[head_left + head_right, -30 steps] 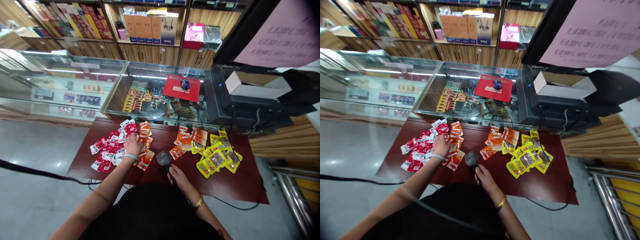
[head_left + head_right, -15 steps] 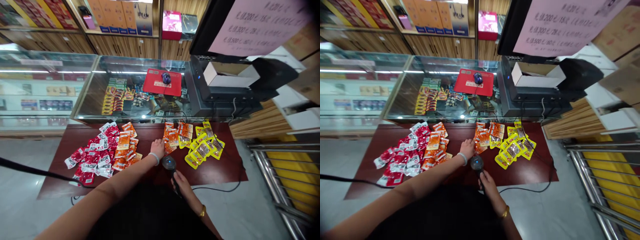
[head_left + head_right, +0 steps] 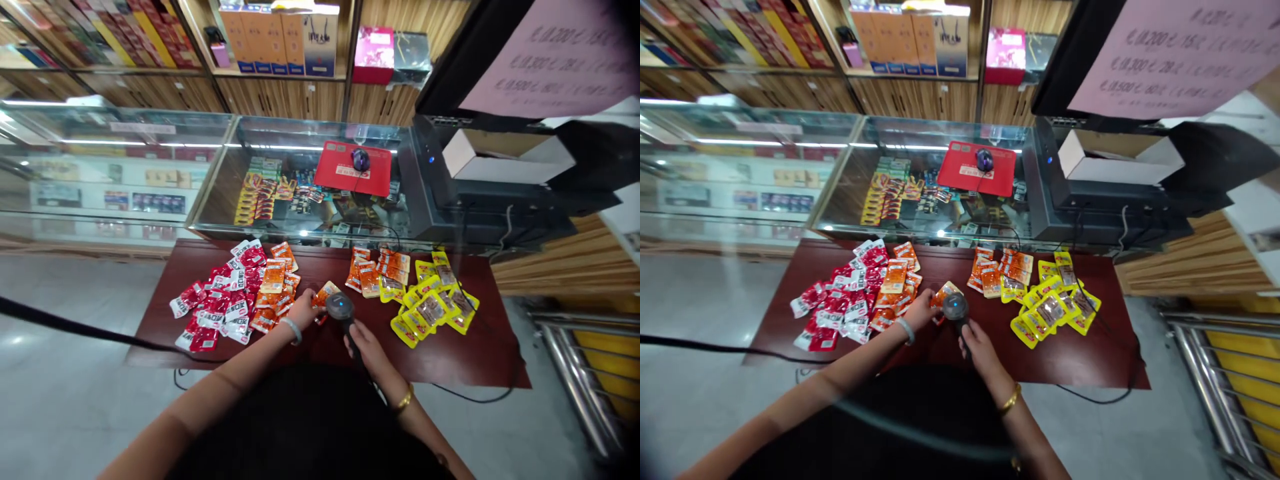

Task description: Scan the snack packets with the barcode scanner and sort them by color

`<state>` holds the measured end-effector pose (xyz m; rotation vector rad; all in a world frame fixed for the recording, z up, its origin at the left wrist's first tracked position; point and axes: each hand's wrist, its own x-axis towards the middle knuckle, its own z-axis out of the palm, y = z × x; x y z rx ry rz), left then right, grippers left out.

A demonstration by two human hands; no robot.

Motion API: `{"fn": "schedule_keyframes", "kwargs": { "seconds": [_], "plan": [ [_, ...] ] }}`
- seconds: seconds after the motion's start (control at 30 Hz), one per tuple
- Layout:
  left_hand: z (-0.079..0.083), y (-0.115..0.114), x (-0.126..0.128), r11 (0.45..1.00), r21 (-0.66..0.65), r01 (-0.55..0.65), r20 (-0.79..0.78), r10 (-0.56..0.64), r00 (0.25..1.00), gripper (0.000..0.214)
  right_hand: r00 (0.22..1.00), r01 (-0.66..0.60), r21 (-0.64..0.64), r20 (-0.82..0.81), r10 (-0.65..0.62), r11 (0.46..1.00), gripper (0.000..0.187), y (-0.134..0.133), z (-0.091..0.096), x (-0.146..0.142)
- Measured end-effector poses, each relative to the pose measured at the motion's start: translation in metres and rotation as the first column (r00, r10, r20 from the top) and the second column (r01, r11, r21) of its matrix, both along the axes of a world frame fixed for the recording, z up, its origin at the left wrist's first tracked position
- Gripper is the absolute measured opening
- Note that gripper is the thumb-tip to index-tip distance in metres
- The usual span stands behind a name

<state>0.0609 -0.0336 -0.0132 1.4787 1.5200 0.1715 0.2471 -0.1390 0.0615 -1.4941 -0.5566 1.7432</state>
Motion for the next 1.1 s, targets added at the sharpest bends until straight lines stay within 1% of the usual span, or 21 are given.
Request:
{"fn": "schedule_keyframes", "kwargs": {
  "seconds": [0.1, 0.2, 0.33, 0.37, 0.4, 0.47, 0.53, 0.57, 0.6, 0.63, 0.7, 0.8, 0.87, 0.93, 1.0, 1.1],
  "plan": [
    [0.003, -0.005, -0.014, 0.999, 0.023, -0.035, -0.031, 0.036, 0.999, 0.035, 0.999, -0.043, 0.030, -0.014, 0.043, 0.999, 0.056, 0.018, 0.003, -0.013],
    [0.006, -0.007, -0.024, 0.996, 0.056, -0.074, -0.083, 0.078, 0.993, 0.040, 0.994, -0.104, 0.060, -0.017, 0.105, 0.993, 0.058, 0.027, 0.001, -0.023],
    [0.010, -0.004, -0.048, 0.977, 0.056, -0.206, -0.079, 0.210, 0.975, 0.042, 0.988, -0.154, 0.067, -0.007, 0.155, 0.986, 0.058, 0.029, 0.000, -0.029],
    [0.012, -0.002, -0.057, 0.968, 0.071, -0.240, -0.105, 0.246, 0.963, 0.043, 0.987, -0.159, 0.065, -0.006, 0.160, 0.985, 0.057, 0.028, 0.000, -0.030],
    [0.015, 0.000, -0.065, 0.956, 0.120, -0.267, -0.158, 0.284, 0.946, 0.044, 0.987, -0.162, 0.064, -0.006, 0.162, 0.985, 0.057, 0.027, -0.001, -0.029],
    [0.021, 0.007, -0.078, 0.912, 0.306, -0.273, -0.301, 0.365, 0.881, 0.050, 0.988, -0.155, 0.058, -0.008, 0.156, 0.986, 0.057, 0.025, -0.001, -0.027],
    [0.027, 0.017, -0.080, 0.856, 0.478, -0.199, -0.388, 0.409, 0.826, 0.056, 0.991, -0.129, 0.042, -0.011, 0.130, 0.991, 0.059, 0.022, -0.002, -0.022],
    [0.029, 0.023, -0.076, 0.840, 0.520, -0.154, -0.399, 0.398, 0.826, 0.057, 0.994, -0.111, 0.033, -0.008, 0.111, 0.993, 0.060, 0.021, -0.003, -0.018],
    [0.030, 0.029, -0.067, 0.842, 0.529, -0.103, -0.397, 0.353, 0.847, 0.055, 0.996, -0.088, 0.026, -0.003, 0.088, 0.996, 0.059, 0.019, -0.003, -0.014],
    [0.029, 0.035, -0.055, 0.854, 0.518, -0.047, -0.387, 0.283, 0.878, 0.050, 0.998, -0.063, 0.022, 0.006, 0.063, 0.998, 0.057, 0.016, -0.004, -0.010],
    [0.024, 0.048, -0.022, 0.880, 0.470, 0.064, -0.344, 0.115, 0.932, 0.041, 1.000, -0.014, 0.017, 0.025, 0.014, 1.000, 0.053, 0.011, -0.006, 0.000],
    [0.010, 0.066, 0.037, 0.925, 0.335, 0.179, -0.247, -0.097, 0.964, 0.034, 0.998, 0.058, -0.013, 0.030, -0.058, 0.998, 0.054, 0.001, -0.012, 0.016],
    [0.002, 0.076, 0.071, 0.949, 0.207, 0.239, -0.221, -0.193, 0.956, 0.034, 0.994, 0.106, -0.037, 0.021, -0.105, 0.994, 0.056, -0.006, -0.015, 0.026],
    [-0.002, 0.082, 0.098, 0.947, 0.108, 0.304, -0.263, -0.268, 0.927, 0.032, 0.990, 0.141, -0.039, 0.016, -0.140, 0.989, 0.056, -0.011, -0.018, 0.034],
    [-0.003, 0.084, 0.114, 0.932, 0.060, 0.357, -0.336, -0.318, 0.887, 0.031, 0.986, 0.169, -0.028, 0.016, -0.169, 0.985, 0.053, -0.016, -0.020, 0.041],
    [-0.003, 0.083, 0.125, 0.923, 0.053, 0.382, -0.408, -0.329, 0.852, 0.033, 0.978, 0.207, -0.022, 0.007, -0.206, 0.978, 0.051, -0.020, -0.022, 0.048]
  ]
}}
